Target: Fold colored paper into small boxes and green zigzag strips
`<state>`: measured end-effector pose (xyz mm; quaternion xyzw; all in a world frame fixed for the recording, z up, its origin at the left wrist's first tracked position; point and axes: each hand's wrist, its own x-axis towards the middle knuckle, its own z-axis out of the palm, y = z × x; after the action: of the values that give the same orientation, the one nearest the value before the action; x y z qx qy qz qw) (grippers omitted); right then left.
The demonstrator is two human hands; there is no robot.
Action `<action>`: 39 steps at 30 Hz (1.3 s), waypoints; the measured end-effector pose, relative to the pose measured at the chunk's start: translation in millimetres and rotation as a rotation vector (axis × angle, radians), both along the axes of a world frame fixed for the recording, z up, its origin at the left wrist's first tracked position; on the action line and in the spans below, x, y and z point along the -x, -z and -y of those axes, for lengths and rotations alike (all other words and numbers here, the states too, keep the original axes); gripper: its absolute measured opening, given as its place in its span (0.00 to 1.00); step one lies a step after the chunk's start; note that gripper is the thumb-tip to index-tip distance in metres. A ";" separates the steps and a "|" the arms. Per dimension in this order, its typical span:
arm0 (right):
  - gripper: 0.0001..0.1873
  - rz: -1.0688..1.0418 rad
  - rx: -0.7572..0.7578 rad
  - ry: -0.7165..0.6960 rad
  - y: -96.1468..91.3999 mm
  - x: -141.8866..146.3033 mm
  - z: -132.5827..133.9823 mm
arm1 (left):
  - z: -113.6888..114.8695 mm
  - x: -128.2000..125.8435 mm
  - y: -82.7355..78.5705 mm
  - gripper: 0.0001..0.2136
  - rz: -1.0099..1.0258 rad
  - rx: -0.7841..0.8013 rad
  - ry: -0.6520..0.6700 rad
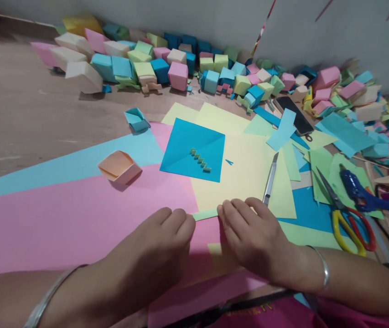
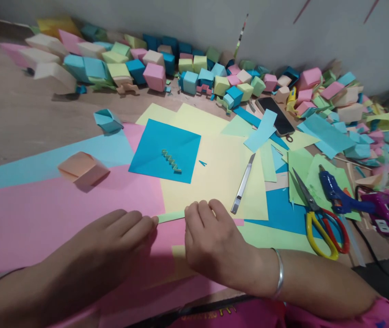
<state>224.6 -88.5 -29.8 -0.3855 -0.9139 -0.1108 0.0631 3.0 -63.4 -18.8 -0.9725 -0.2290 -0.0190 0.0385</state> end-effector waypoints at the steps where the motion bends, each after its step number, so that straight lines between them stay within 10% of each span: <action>1: 0.08 0.010 -0.011 -0.001 0.2 0.4 0.8 | 2.1 0.2 -0.6 0.09 -0.035 -0.014 0.006; 27: 0.13 -0.141 -0.039 -0.035 -3.8 22.3 -31.7 | -22.2 1.3 -3.0 0.09 0.416 0.160 -0.240; 39: 0.08 -0.138 0.586 0.055 -53.4 -3.3 -64.7 | -38.6 14.2 -27.2 0.07 0.328 0.182 -0.218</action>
<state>227.9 -23.8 23.6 -0.4187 -0.8896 0.1823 0.0080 -11.2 -24.7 8.4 -0.9252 -0.3370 -0.1521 -0.0855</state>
